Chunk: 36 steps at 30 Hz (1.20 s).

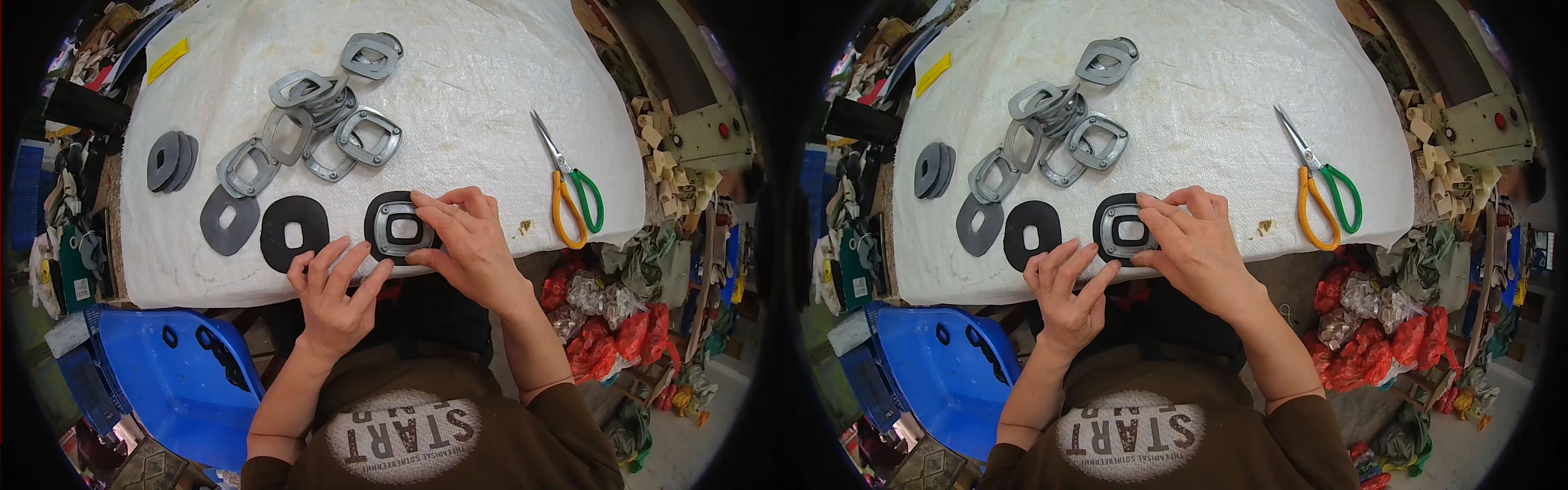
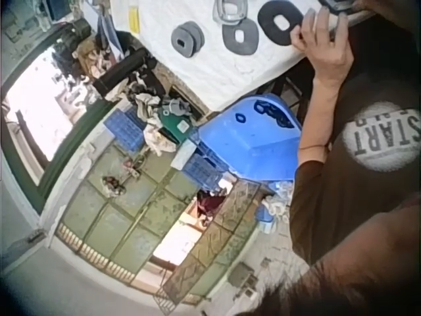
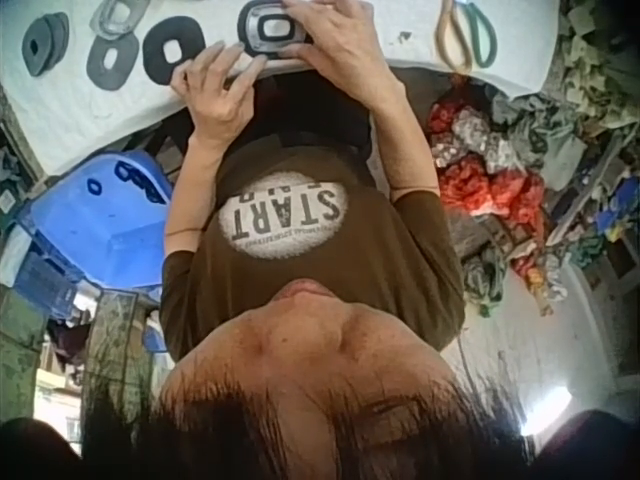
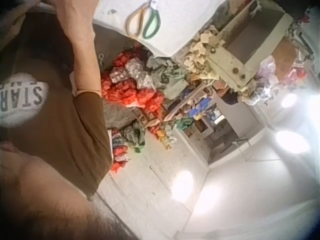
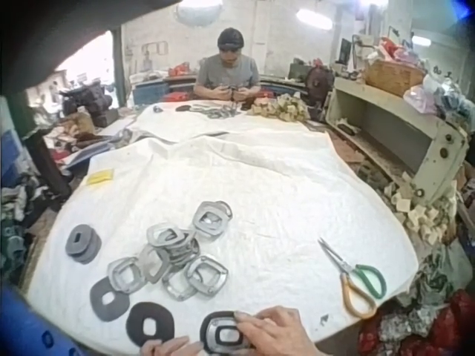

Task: The recorder assembles small black and silver shoe components by inserting metal frames into foam pads and trimming materials.

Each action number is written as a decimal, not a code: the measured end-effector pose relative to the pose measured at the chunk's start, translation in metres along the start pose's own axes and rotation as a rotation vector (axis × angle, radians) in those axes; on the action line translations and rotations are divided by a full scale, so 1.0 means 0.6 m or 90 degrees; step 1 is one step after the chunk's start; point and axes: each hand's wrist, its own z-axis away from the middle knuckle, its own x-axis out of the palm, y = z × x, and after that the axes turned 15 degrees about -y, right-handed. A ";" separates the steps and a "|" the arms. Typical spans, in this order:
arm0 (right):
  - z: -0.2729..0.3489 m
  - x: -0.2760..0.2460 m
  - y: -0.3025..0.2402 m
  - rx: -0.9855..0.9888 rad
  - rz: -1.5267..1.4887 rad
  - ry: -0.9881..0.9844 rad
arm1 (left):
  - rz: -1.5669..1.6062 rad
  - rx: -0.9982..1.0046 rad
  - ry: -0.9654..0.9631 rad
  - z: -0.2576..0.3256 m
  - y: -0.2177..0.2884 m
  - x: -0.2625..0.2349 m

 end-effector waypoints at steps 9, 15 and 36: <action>-0.009 -0.023 -0.016 0.023 0.156 -0.073 | 0.010 -0.012 0.011 -0.005 0.006 -0.006; 0.005 -0.007 -0.006 -0.038 0.030 0.057 | 0.175 -0.048 0.097 -0.008 0.010 -0.040; 0.062 -0.010 -0.075 -0.092 -0.304 0.171 | 0.806 -0.359 -0.005 -0.006 0.044 -0.061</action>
